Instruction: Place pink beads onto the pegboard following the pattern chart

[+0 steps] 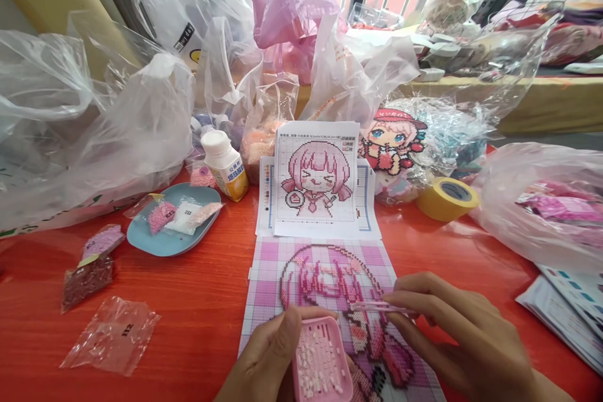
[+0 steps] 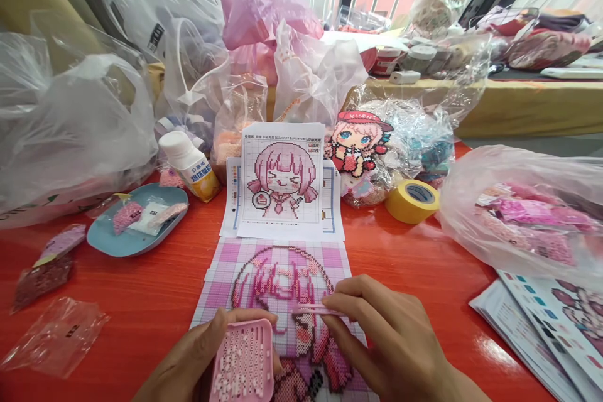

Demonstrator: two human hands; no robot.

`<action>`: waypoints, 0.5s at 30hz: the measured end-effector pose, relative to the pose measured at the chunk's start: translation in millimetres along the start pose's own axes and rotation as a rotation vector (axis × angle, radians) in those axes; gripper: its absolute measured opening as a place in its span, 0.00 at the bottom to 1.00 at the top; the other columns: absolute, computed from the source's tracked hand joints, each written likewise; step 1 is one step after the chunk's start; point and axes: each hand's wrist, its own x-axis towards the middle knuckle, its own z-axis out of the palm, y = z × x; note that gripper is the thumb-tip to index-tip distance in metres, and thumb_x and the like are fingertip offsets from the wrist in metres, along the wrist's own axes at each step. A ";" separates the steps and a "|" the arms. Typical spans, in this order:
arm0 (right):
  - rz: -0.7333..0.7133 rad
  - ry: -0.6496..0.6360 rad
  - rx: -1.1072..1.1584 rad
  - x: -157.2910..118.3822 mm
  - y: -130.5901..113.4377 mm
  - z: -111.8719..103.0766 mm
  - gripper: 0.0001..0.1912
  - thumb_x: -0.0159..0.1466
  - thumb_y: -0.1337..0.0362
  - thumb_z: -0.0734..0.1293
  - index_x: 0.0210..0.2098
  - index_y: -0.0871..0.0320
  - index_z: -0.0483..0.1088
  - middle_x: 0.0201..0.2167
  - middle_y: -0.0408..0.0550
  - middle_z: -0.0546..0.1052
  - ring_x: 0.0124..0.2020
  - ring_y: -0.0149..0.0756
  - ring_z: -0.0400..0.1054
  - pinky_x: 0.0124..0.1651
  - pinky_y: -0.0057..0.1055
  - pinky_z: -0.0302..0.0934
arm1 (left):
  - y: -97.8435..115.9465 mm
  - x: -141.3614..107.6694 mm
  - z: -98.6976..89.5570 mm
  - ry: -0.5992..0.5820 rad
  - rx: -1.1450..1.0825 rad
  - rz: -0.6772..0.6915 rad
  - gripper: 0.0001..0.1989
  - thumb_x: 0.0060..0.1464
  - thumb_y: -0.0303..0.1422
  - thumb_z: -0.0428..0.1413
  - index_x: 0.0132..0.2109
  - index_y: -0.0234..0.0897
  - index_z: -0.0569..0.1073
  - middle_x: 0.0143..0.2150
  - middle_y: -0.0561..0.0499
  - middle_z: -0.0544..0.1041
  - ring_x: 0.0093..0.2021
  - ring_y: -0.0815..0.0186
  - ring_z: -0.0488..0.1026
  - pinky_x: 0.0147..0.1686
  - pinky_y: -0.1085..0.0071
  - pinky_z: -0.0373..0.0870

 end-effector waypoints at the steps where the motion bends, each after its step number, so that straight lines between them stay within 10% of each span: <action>1: 0.005 -0.009 0.004 0.0 1.4 1.1 0.06 0.69 0.66 0.61 0.38 0.57 0.69 0.29 0.45 0.75 0.26 0.26 0.72 0.27 0.21 0.63 | 0.4 0.2 -0.5 0.008 0.011 0.005 0.29 0.54 0.53 0.57 0.51 0.32 0.75 0.35 0.43 0.81 0.30 0.64 0.75 0.31 0.72 0.68; 15: 0.033 -0.110 0.067 -6.6 9.3 10.4 0.03 0.67 0.68 0.63 0.37 0.57 0.69 0.28 0.43 0.72 0.24 0.24 0.66 0.24 0.21 0.59 | 10.3 -1.9 8.0 0.080 0.105 -0.018 0.37 0.51 0.61 0.52 0.49 0.30 0.76 0.28 0.45 0.80 0.24 0.67 0.72 0.22 0.77 0.63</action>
